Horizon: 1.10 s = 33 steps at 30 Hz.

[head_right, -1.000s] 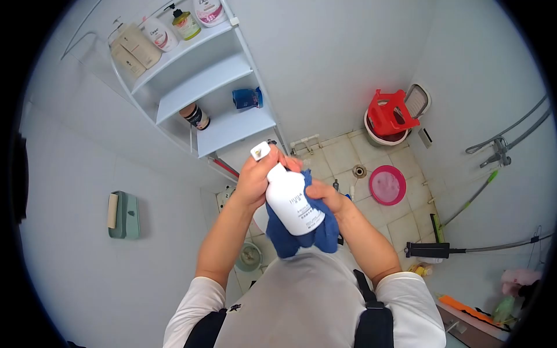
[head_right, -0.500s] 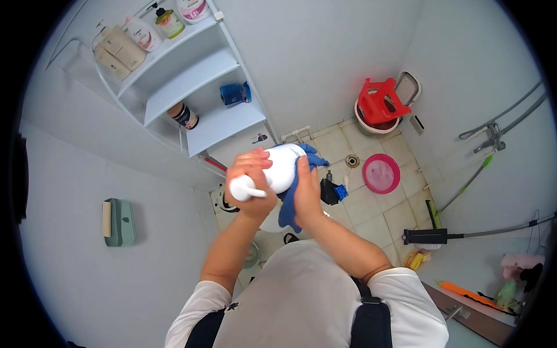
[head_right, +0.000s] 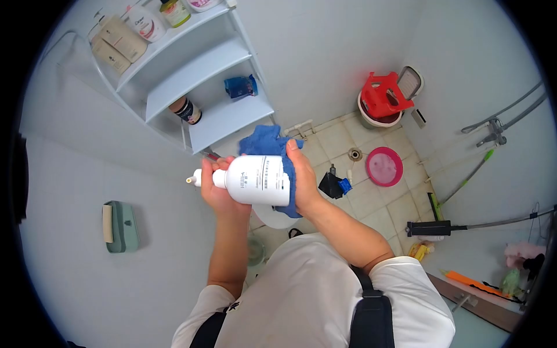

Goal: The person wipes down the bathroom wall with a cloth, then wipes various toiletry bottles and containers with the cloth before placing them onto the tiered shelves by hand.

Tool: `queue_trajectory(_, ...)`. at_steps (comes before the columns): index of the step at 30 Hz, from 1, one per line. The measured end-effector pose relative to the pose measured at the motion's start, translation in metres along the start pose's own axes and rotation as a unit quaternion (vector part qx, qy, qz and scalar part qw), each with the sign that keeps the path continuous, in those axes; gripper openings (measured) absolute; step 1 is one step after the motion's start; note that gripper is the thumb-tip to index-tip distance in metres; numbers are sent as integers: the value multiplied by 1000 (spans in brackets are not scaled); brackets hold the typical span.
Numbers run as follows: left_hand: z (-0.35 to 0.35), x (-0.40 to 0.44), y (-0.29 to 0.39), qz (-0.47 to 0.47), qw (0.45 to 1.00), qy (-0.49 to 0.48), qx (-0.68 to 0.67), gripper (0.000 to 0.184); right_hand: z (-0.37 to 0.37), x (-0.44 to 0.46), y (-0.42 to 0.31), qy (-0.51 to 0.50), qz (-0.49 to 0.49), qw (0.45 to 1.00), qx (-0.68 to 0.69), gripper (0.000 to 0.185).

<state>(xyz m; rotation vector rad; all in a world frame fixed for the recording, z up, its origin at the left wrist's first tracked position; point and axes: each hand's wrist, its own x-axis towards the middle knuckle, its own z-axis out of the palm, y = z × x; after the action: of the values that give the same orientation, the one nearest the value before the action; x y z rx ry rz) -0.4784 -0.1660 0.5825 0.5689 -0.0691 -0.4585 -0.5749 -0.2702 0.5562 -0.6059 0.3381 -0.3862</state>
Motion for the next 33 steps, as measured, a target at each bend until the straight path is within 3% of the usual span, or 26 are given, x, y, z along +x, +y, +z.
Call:
queue_trajectory(3,-10,3,16,-38,998,-2,-42,33,17,1,8,-15,-67,990,-124,70)
queue_trajectory(7,-26,18,32,-30,994,-86,-61,31,20,11,34,-9,24,1000,18,72)
queue_trajectory(11,-40,38,45,-8,978,-194,-71,30,52,2,55,101,101,979,147,58)
queue_trajectory(15,-44,51,48,7,964,-257,-71,29,42,1,77,170,71,981,63,49)
queue_trajectory(21,-55,90,29,66,954,-292,-18,22,21,12,90,190,99,976,45,42)
queue_trajectory(25,-44,127,29,19,960,-280,5,24,-10,20,66,90,95,973,-188,51)
queue_trajectory(27,-24,160,48,53,957,-275,69,27,-51,39,59,103,156,980,-71,54)
queue_trajectory(29,1,203,77,180,922,-272,211,29,-65,60,30,113,145,983,-20,55)
queue_trajectory(31,51,233,108,215,926,-195,242,27,-74,78,-5,100,144,984,2,56)
queue_trajectory(33,105,259,139,302,884,-165,317,24,-70,90,-38,118,112,986,-25,54)
